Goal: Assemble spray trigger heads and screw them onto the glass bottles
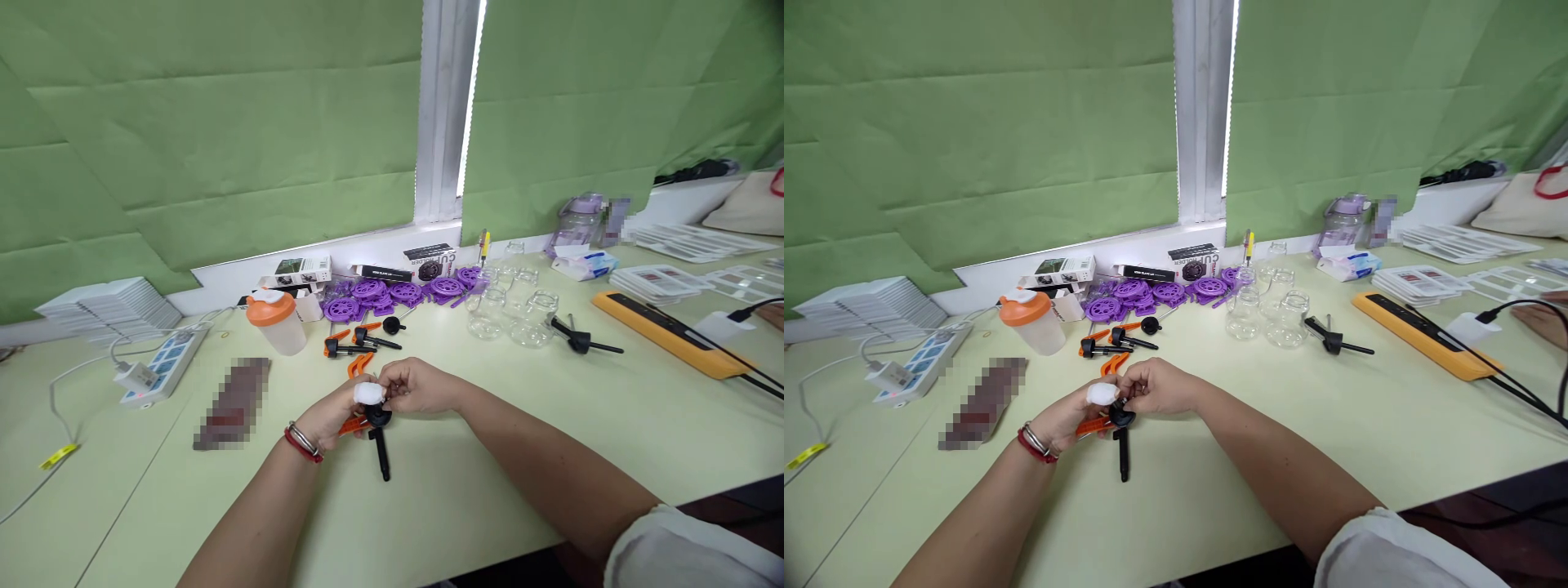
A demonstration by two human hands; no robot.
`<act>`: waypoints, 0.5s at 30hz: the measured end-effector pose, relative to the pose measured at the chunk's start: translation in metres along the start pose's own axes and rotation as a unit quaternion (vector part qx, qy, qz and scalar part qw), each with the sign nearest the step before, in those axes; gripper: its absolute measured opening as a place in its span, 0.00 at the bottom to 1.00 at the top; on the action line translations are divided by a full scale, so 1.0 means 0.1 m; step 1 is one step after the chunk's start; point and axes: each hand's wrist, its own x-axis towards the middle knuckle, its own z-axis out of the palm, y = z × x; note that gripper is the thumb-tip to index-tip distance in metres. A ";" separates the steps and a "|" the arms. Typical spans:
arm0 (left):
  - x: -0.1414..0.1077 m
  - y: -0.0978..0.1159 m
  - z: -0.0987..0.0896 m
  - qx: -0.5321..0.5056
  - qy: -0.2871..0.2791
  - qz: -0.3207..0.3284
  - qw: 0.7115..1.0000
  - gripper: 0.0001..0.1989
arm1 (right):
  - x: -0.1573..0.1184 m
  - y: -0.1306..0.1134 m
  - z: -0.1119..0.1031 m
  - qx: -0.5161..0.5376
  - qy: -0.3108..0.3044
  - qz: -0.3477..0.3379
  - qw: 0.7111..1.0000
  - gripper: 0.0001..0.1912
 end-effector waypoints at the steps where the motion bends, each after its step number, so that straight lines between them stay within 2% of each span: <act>1: 0.00 0.00 0.00 0.001 0.001 0.000 1.000 0.12 | 0.00 -0.01 0.00 -0.013 0.001 -0.002 1.000 0.08; 7: 0.00 -0.01 -0.02 0.008 -0.004 0.002 1.000 0.12 | -0.01 -0.08 -0.02 -0.092 -0.003 -0.031 0.995 0.07; 15: 0.02 -0.01 0.00 -0.001 -0.009 -0.004 1.000 0.12 | 0.01 -0.13 -0.02 -0.064 -0.001 -0.064 0.996 0.07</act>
